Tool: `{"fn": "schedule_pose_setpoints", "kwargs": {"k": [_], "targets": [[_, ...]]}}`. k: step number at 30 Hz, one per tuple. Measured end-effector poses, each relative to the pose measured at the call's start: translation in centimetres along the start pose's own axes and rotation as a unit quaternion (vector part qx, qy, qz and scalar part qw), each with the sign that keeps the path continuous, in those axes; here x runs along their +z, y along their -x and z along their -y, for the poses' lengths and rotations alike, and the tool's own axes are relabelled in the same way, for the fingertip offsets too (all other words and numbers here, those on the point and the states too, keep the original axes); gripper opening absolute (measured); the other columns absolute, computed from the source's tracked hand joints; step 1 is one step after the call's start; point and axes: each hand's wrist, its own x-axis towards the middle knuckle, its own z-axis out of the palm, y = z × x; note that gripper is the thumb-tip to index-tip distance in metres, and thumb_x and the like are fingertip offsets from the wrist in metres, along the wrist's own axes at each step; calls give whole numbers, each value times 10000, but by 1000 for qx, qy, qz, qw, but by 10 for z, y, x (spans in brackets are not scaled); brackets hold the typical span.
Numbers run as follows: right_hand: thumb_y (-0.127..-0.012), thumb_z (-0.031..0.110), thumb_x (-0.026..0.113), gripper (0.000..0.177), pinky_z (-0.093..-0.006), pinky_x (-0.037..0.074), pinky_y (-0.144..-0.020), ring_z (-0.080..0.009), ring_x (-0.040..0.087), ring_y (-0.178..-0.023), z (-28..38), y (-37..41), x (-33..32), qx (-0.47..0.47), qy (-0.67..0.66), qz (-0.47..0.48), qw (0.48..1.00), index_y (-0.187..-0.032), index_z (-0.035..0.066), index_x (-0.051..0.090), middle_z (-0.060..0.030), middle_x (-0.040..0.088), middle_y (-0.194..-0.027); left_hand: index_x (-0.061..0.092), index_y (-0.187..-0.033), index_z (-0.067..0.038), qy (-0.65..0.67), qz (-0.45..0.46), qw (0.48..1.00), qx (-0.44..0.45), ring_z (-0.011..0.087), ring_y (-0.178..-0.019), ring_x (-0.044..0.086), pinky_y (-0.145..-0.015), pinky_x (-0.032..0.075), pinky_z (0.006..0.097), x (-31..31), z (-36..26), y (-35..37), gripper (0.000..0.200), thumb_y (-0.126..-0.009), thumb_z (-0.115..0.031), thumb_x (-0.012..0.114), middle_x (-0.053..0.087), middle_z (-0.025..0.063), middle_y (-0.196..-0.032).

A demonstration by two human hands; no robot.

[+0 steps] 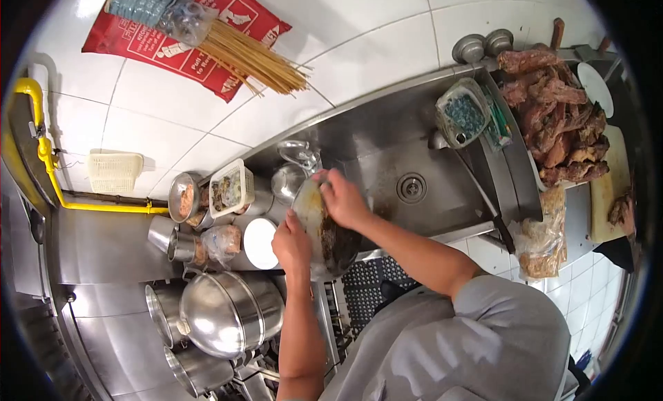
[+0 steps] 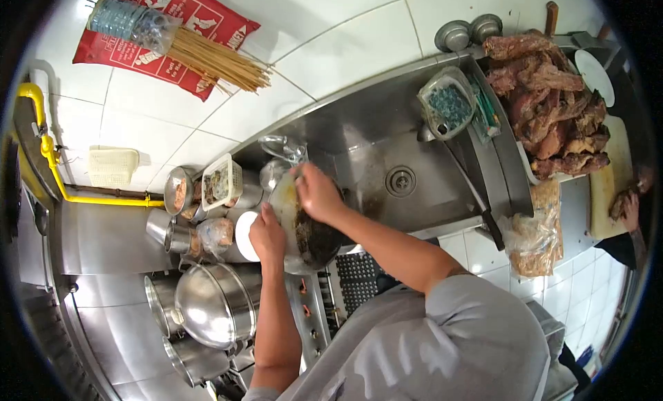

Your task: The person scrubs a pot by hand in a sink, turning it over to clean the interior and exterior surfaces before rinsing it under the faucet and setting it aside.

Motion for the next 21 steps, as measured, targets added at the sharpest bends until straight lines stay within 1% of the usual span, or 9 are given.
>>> {"fn": "schedule_pose_setpoints", "kwargs": {"k": [1, 2, 4, 6, 8, 14, 16, 18, 21], "targets": [[-939, 118, 516, 185, -488, 481, -797, -421, 617, -991, 19, 8, 2, -163, 49, -48, 984, -1088, 17, 556, -256, 631, -951, 655, -831, 66, 12, 17, 1000, -8, 490, -770, 603, -701, 456, 515, 0, 2, 2, 585, -1006, -445, 431, 640, 294, -783], [-939, 118, 516, 185, -488, 481, -797, -421, 617, -991, 28, 11, -5, -158, 50, -47, 985, -1088, 17, 556, -256, 631, -951, 655, -831, 66, 11, 21, 1000, -11, 490, -770, 603, -701, 456, 515, 2, 4, 5, 585, -1006, -445, 431, 640, 294, -783], [-931, 96, 504, 177, -480, 465, -867, -415, 584, -1063, 36, -9, -24, 173, -5, 103, 979, -1088, 48, 572, -254, 611, -1076, 653, -827, 62, 2, 32, 999, -25, 490, -775, 605, -691, 454, 517, 6, 1, 2, 573, -1007, -436, 435, 638, 298, -788], [-929, 90, 502, 171, -465, 478, -844, -418, 605, -982, -8, -14, -11, 189, 75, 77, 976, -1085, 62, 568, -232, 627, -1020, 656, -829, 60, 17, 36, 999, -1, 493, -766, 604, -683, 450, 525, 5, -1, 7, 562, -1009, -425, 435, 634, 304, -784], [-942, 107, 499, 194, -431, 512, -772, -416, 621, -858, 0, -3, -5, -16, 61, -25, 998, -1108, 29, 561, -195, 653, -875, 653, -832, 59, 18, 21, 1000, 11, 504, -766, 598, -684, 448, 532, 12, -5, 3, 560, -1010, -425, 435, 631, 310, -781], [-952, 120, 505, 131, -502, 475, -710, -450, 608, -835, -67, -43, -18, 174, 57, 32, 983, -991, -5, 508, -263, 627, -889, 663, -842, 61, 9, 21, 1000, 0, 518, -782, 598, -706, 449, 546, 15, 3, 8, 557, -1009, -418, 434, 633, 319, -786], [-956, 83, 484, 178, -406, 504, -830, -355, 648, -976, -26, -14, -9, 94, 41, 20, 995, -1098, 13, 564, -196, 663, -1055, 664, -846, 62, 4, 4, 1000, 13, 518, -784, 599, -710, 448, 548, 17, -7, -7, 556, -1009, -416, 432, 633, 320, -788], [-953, 60, 479, 234, -417, 502, -819, -379, 641, -968, 7, 14, -2, -121, 95, -32, 988, -1172, 28, 555, -204, 661, -1014, 657, -847, 68, 30, 32, 999, -25, 520, -778, 596, -714, 445, 552, 9, -2, -1, 557, -1010, -413, 429, 629, 325, -788], [-955, 101, 495, 135, -434, 490, -721, -402, 641, -849, -23, -19, -8, 66, 48, 26, 996, -1049, 11, 533, -227, 661, -939, 646, -823, 73, 35, 13, 999, -12, 511, -757, 594, -699, 444, 550, 20, 8, -1, 562, -1012, -409, 425, 625, 320, -776]]}}
